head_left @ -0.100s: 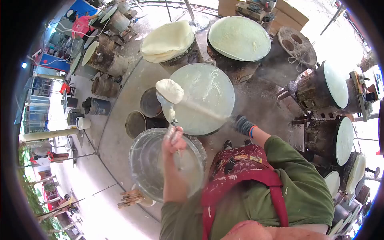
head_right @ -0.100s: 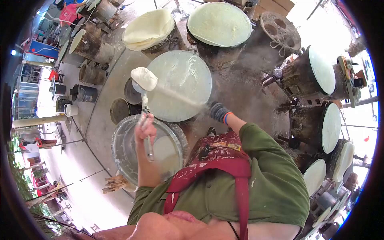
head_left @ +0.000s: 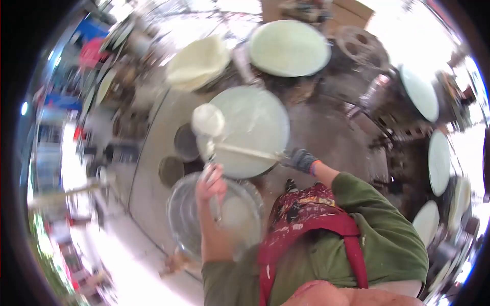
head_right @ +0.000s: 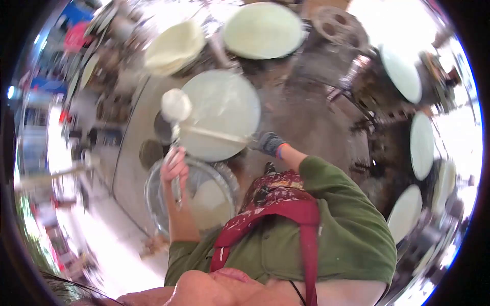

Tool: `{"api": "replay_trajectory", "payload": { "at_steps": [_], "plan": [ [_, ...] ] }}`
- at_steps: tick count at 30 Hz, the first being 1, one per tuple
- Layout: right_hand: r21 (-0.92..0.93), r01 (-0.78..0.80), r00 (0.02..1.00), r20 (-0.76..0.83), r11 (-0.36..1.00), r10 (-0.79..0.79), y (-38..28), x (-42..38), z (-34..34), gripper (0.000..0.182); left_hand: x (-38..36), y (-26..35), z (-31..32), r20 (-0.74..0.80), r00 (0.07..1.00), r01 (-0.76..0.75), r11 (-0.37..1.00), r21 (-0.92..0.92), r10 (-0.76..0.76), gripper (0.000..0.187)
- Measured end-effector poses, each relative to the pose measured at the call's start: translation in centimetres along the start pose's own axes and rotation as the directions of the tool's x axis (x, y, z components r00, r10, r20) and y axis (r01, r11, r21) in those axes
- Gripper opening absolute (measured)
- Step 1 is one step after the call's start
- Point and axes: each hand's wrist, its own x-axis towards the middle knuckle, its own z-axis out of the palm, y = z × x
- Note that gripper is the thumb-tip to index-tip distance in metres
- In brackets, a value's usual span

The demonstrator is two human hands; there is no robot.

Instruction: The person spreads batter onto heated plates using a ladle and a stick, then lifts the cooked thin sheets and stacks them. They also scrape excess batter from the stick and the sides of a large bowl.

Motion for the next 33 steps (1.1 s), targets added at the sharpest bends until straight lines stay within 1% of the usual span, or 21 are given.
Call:
{"api": "replay_trajectory", "payload": {
  "at_steps": [1,2,3,4,5,6,7,8,9,11,13,15,17,19,22,23,25,28,30,32,33],
  "plan": [
    [0.215,0.128,0.973,-0.217,0.968,-0.080,4.0,2.3,5.5,0.025,0.8,-0.3,2.1,0.026,0.977,-0.209,0.943,0.259,0.209,0.016],
    [-0.350,0.128,0.983,-0.076,0.928,-0.164,4.8,0.7,2.9,0.023,1.8,-0.7,3.2,0.059,0.928,-0.357,0.835,0.420,0.367,0.014],
    [-0.790,0.201,0.968,0.067,0.580,-0.244,5.3,-1.0,0.0,0.024,2.7,-1.5,4.1,0.028,0.941,-0.326,0.885,0.332,0.337,0.013],
    [-0.703,0.209,0.975,0.099,0.680,-0.197,5.7,-4.5,-1.4,0.025,3.9,-2.4,5.6,0.004,0.983,-0.183,0.981,0.066,0.183,0.011],
    [-0.598,0.246,0.969,0.119,0.763,-0.218,5.5,-6.1,-2.1,0.026,5.1,-2.8,7.3,0.022,0.999,-0.031,0.970,-0.242,0.037,0.009],
    [-0.470,0.314,0.949,0.140,0.825,-0.281,5.5,-7.3,-2.7,0.027,6.2,-2.5,8.8,0.085,0.995,0.095,0.864,-0.494,-0.061,0.008],
    [-0.324,0.183,0.979,-0.024,0.928,-0.202,6.0,-9.4,-3.5,0.029,7.6,-1.5,10.0,0.203,0.973,0.223,0.657,-0.720,-0.108,0.010],
    [-0.147,0.078,0.981,-0.164,0.986,-0.102,7.0,-12.0,-4.0,0.031,8.8,-0.4,11.4,0.329,0.934,0.357,0.384,-0.851,-0.139,0.013],
    [0.046,0.002,0.961,-0.277,0.999,0.011,8.4,-14.4,-4.2,0.033,9.5,1.1,13.0,0.454,0.879,0.468,0.074,-0.881,-0.147,0.016],
    [0.094,0.050,0.714,-0.699,0.994,0.030,17.0,-16.0,-1.5,0.032,10.5,7.9,18.4,0.552,0.833,0.546,0.100,-0.832,0.047,0.031],
    [0.080,-0.365,0.613,-0.729,0.927,0.305,19.7,-24.6,-3.9,0.031,12.2,9.1,22.5,0.705,0.708,0.700,0.087,-0.709,0.045,0.033],
    [0.308,-0.438,0.400,-0.775,0.845,0.490,23.2,-32.0,-4.5,0.032,12.8,10.6,27.3,0.800,0.599,0.801,0.032,-0.598,-0.034,0.036],
    [0.353,-0.548,0.189,-0.831,0.758,0.523,26.9,-39.4,-3.7,0.034,11.8,11.4,33.5,0.867,0.495,0.866,-0.055,-0.498,-0.052,0.038],
    [0.547,-0.593,0.004,-0.732,0.591,0.681,27.9,-46.1,-2.8,0.039,10.3,12.6,39.2,0.934,0.356,0.927,-0.115,-0.357,-0.030,0.039],
    [0.732,-0.477,-0.263,-0.647,0.486,0.716,29.1,-53.3,1.5,0.048,7.9,14.6,47.6,0.993,0.111,0.976,-0.194,-0.103,0.033,0.037],
    [0.784,-0.456,-0.337,-0.591,0.422,0.733,30.4,-56.3,3.1,0.052,5.7,18.0,53.2,0.999,0.026,0.973,-0.231,-0.016,0.038,0.038],
    [0.833,-0.426,-0.444,-0.533,0.354,0.720,32.1,-58.5,5.1,0.061,4.2,20.0,58.1,0.998,-0.029,0.971,-0.236,0.041,0.054,0.037],
    [0.900,-0.376,-0.464,-0.390,0.221,0.795,34.2,-61.1,0.0,0.085,2.6,23.2,64.5,0.985,-0.157,0.970,-0.178,0.166,0.066,0.036],
    [0.901,-0.285,-0.561,-0.434,0.328,0.705,38.4,-61.8,-2.9,0.097,1.7,25.6,68.3,0.973,-0.224,0.966,-0.116,0.230,0.056,0.035],
    [0.829,-0.450,-0.586,-0.555,0.332,0.590,43.4,-61.2,-5.5,0.102,1.2,27.5,71.4,0.963,-0.267,0.962,-0.047,0.268,0.020,0.035],
    [0.859,-0.438,-0.573,-0.495,0.266,0.653,44.3,-61.1,-7.8,0.101,0.9,28.6,72.9,0.971,-0.240,0.968,0.072,0.241,-0.023,0.034]
  ]
}}
